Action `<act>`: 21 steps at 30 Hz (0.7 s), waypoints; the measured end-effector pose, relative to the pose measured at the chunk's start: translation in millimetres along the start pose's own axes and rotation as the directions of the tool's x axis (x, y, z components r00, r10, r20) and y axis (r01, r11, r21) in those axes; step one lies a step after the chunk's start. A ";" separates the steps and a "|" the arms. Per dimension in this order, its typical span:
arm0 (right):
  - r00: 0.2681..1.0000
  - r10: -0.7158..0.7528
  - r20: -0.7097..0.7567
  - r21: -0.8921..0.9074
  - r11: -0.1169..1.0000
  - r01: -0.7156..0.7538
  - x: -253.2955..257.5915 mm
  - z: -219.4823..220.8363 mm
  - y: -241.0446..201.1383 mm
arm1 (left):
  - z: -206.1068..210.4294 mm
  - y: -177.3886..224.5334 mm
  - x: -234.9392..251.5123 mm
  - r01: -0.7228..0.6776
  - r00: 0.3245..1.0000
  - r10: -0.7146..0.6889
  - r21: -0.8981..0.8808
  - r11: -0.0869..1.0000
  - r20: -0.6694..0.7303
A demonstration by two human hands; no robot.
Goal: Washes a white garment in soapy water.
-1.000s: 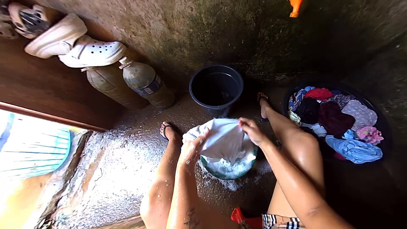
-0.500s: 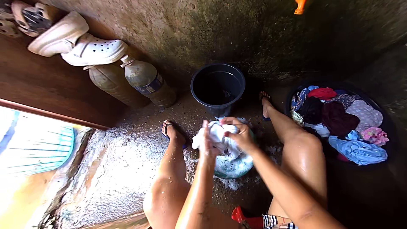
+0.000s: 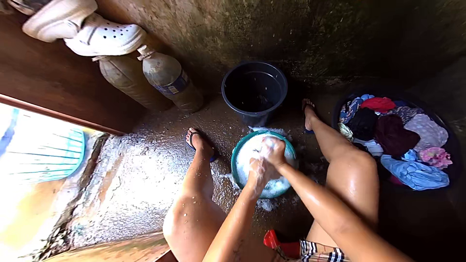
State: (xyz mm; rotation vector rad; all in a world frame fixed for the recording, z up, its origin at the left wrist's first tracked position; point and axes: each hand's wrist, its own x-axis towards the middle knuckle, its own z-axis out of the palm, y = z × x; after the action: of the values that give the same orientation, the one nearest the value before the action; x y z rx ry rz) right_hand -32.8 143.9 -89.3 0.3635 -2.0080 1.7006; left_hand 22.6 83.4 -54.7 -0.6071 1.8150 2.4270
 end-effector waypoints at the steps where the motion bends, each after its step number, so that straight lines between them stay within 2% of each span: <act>1: 0.999 0.022 -0.041 -0.004 1.000 -0.022 3.4 2.9 8.6 | 3.0 -0.9 1.9 0.016 0.998 -0.021 -0.070 0.997 -0.063; 3: 0.997 0.055 -0.045 0.041 0.998 -0.053 -10.4 4.0 -17.0 | 2.1 -0.8 8.3 0.011 0.993 -0.021 -0.090 0.996 -0.117; 5: 0.998 -0.012 -0.054 0.068 0.998 0.016 -30.8 6.8 -50.0 | -6.2 15.8 6.2 0.056 0.996 -0.059 -0.048 0.997 -0.069; 6: 0.998 -0.035 -0.054 0.036 0.999 0.037 -33.9 6.6 -49.2 | -6.9 22.3 1.5 0.102 0.993 -0.102 0.001 0.995 -0.058; 7: 0.999 -0.008 -0.048 -0.032 0.999 0.006 -29.5 4.0 -35.3 | -3.4 24.5 -0.5 0.140 0.986 -0.140 -0.006 0.990 -0.095; 8: 0.996 0.079 -0.029 -0.085 0.993 -0.082 -17.0 0.0 -13.1 | 0.5 27.0 1.2 0.158 0.979 -0.162 -0.041 0.987 -0.123; 10: 0.937 0.344 -0.055 -0.053 0.936 -0.347 10.3 -5.8 40.1 | 1.8 43.5 2.2 0.136 0.984 -0.145 -0.083 0.987 -0.101; 11: 0.892 0.448 -0.057 0.001 0.893 -0.449 20.6 -9.9 56.1 | -3.3 52.0 5.3 0.078 0.992 -0.085 -0.077 0.994 -0.094; 12: 0.853 0.522 0.016 0.063 0.851 -0.522 27.3 -17.8 63.2 | -13.6 59.4 11.0 -0.004 0.995 0.000 -0.039 0.999 -0.096; 14: 0.740 0.541 0.399 0.045 0.795 -0.605 27.2 -47.3 63.7 | -35.2 72.0 19.4 -0.127 0.978 0.140 0.092 0.988 -0.152; 15: 0.643 0.484 0.593 -0.055 0.821 -0.568 30.4 -59.3 61.4 | -41.9 77.5 23.1 -0.175 0.964 0.196 0.127 0.976 -0.178; 16: 0.495 0.458 0.738 -0.200 0.850 -0.487 37.0 -65.9 55.3 | -45.9 81.5 25.0 -0.214 0.954 0.238 0.139 0.967 -0.185; 17: 0.347 0.466 0.814 -0.327 0.861 -0.390 43.1 -68.0 48.5 | -48.1 81.7 26.0 -0.247 0.947 0.266 0.119 0.962 -0.180; 18: 0.299 0.462 0.835 -0.375 0.875 -0.306 45.7 -67.6 41.8 | -49.0 77.5 27.8 -0.266 0.946 0.274 0.070 0.961 -0.172; 19: 0.386 0.403 0.830 -0.317 0.910 -0.269 43.4 -66.8 34.7 | -48.1 69.3 29.1 -0.254 0.952 0.252 0.006 0.967 -0.174; 20: 0.577 0.280 0.767 -0.130 0.949 -0.288 36.4 -61.5 27.7 | -45.3 57.7 30.6 -0.211 0.962 0.195 -0.066 0.975 -0.188; 21: 0.756 0.174 0.631 0.134 0.935 -0.328 28.3 -48.5 13.8 | -40.1 42.8 32.9 -0.152 0.971 0.124 -0.126 0.980 -0.207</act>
State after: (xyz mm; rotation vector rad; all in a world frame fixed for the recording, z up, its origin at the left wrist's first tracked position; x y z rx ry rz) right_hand -54.6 196.9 -81.0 0.8583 -2.3841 2.2187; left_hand -8.1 26.5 -36.2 -0.7853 1.8220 2.6937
